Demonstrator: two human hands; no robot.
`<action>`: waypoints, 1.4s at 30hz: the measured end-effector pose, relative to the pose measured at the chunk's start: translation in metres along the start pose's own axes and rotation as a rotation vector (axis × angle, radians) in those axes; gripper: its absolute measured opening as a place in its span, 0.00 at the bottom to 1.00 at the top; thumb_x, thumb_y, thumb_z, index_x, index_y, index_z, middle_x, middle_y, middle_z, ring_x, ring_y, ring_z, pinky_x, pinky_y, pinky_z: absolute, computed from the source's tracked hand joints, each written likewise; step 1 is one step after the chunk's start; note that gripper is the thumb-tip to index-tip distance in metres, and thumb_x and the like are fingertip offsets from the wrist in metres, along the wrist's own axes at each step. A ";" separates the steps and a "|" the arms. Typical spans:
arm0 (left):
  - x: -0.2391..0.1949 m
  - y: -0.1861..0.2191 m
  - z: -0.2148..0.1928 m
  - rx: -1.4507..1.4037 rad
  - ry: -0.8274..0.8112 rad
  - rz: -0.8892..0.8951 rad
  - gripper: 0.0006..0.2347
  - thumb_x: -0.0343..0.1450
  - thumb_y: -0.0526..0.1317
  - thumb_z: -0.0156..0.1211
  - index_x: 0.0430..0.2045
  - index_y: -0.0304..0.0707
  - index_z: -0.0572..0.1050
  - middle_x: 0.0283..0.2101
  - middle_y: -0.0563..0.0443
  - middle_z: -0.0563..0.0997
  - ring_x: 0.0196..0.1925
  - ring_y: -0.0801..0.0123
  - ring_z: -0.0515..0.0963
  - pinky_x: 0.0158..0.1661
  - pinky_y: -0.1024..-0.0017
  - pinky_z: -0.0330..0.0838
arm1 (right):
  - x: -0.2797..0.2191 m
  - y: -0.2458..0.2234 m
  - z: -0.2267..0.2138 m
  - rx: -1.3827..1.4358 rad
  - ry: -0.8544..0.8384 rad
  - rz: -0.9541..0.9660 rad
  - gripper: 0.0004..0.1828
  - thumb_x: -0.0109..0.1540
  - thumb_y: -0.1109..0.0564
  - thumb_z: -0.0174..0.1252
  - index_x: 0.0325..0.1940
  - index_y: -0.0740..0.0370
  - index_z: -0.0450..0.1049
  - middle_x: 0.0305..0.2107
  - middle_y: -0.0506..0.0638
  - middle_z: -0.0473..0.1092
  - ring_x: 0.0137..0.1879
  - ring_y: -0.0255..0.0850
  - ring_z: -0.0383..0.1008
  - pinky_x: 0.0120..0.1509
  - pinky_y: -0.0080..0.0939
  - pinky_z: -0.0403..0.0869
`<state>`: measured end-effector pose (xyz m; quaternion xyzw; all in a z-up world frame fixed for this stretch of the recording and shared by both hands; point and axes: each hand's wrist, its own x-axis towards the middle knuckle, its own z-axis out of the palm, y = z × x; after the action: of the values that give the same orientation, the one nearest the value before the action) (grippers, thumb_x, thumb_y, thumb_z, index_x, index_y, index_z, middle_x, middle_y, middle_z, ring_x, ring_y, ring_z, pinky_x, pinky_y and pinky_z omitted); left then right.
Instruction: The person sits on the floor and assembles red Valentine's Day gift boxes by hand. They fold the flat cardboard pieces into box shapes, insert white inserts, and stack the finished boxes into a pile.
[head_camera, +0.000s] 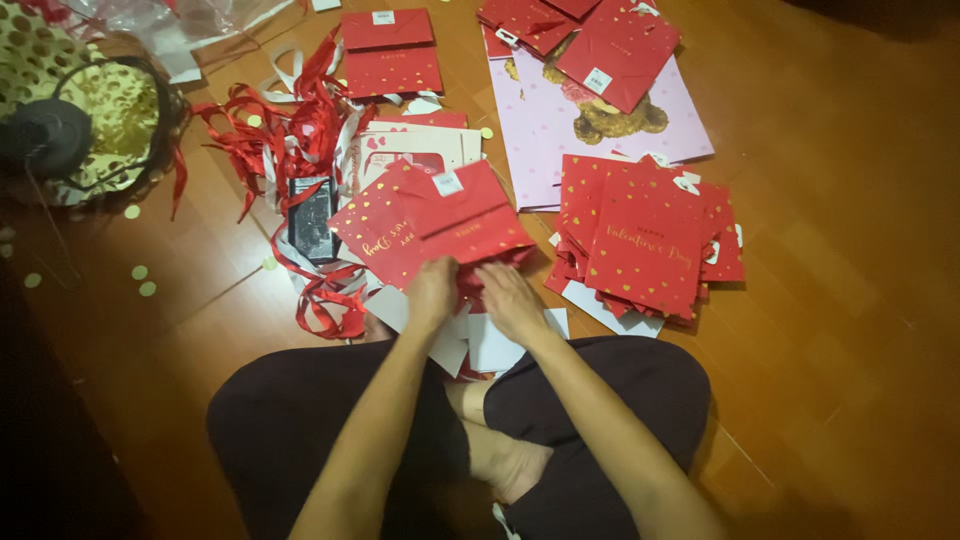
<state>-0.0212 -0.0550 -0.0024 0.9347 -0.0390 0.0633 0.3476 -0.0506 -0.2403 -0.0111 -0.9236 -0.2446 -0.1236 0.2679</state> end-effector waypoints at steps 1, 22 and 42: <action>-0.004 0.005 0.003 -0.023 -0.003 0.014 0.05 0.73 0.35 0.54 0.34 0.35 0.77 0.34 0.34 0.81 0.40 0.42 0.80 0.39 0.49 0.73 | -0.001 0.006 0.004 0.014 -0.083 0.103 0.19 0.66 0.58 0.53 0.61 0.65 0.71 0.55 0.64 0.71 0.65 0.59 0.69 0.72 0.59 0.65; -0.034 0.051 -0.021 0.273 -0.010 0.283 0.19 0.61 0.34 0.63 0.47 0.37 0.77 0.47 0.45 0.80 0.51 0.52 0.77 0.45 0.57 0.73 | -0.017 0.006 0.020 -0.137 -0.466 0.107 0.16 0.59 0.60 0.55 0.51 0.66 0.74 0.37 0.67 0.73 0.46 0.63 0.75 0.51 0.61 0.72; -0.081 0.139 -0.155 0.078 0.363 0.567 0.15 0.65 0.33 0.64 0.46 0.41 0.81 0.47 0.53 0.85 0.48 0.60 0.81 0.46 0.63 0.76 | 0.025 -0.006 0.010 0.230 -0.717 0.434 0.11 0.62 0.63 0.57 0.48 0.63 0.73 0.42 0.60 0.73 0.50 0.56 0.73 0.56 0.54 0.72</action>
<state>-0.1314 -0.0563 0.1914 0.8726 -0.2324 0.3245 0.2814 -0.0316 -0.2207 -0.0077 -0.9022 -0.1344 0.2924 0.2871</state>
